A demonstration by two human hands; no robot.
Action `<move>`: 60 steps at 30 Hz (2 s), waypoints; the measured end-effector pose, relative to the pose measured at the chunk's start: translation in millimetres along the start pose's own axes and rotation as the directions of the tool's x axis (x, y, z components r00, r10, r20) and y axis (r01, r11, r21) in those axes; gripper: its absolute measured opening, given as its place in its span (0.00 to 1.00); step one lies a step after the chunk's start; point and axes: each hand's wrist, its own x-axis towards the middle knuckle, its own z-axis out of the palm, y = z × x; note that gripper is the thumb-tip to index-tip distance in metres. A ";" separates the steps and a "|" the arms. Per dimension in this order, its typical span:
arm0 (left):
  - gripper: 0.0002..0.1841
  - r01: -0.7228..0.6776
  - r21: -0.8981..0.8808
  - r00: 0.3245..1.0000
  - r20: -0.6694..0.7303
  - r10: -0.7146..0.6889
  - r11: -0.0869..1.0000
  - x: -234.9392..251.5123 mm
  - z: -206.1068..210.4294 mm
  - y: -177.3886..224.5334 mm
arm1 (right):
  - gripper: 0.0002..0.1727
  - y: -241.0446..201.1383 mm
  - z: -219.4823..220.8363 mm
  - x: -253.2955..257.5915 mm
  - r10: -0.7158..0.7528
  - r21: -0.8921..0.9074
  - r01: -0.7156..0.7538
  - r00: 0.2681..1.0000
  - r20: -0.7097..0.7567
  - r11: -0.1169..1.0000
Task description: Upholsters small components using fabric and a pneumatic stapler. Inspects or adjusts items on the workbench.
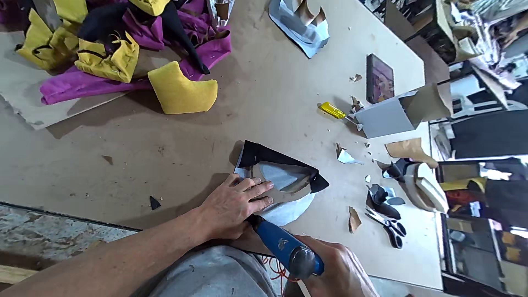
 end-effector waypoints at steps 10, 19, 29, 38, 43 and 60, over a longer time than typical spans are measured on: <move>0.34 0.024 -0.009 1.000 0.005 -0.024 1.000 0.7 0.3 1.4 | 0.20 7.8 -3.5 13.2 -0.033 -0.074 0.032 0.999 -0.008 0.997; 0.41 0.096 -0.119 0.991 0.107 -0.084 0.988 3.0 -13.5 9.8 | 0.20 54.9 -31.6 -30.5 0.263 0.050 -0.259 0.928 -0.263 0.965; 0.25 0.264 -0.061 0.951 -0.149 -0.271 0.963 4.5 -21.7 33.5 | 0.42 207.1 27.3 -34.4 0.462 -0.035 -0.513 0.798 -0.387 0.857; 0.19 0.574 -0.123 0.630 -0.565 -0.532 0.810 -13.8 -25.6 90.1 | 0.16 117.1 45.7 34.6 -0.264 0.080 0.362 0.798 -0.541 0.929; 0.16 0.733 -0.233 0.430 -0.568 -0.701 0.639 -27.5 -3.2 102.9 | 0.21 87.9 44.9 84.9 -0.410 -0.026 0.461 0.758 -0.507 0.887; 0.18 0.369 0.364 0.841 -0.522 -0.141 0.855 -10.7 -4.8 34.4 | 0.32 89.6 11.2 137.2 -0.455 -0.116 0.445 0.817 -0.354 0.888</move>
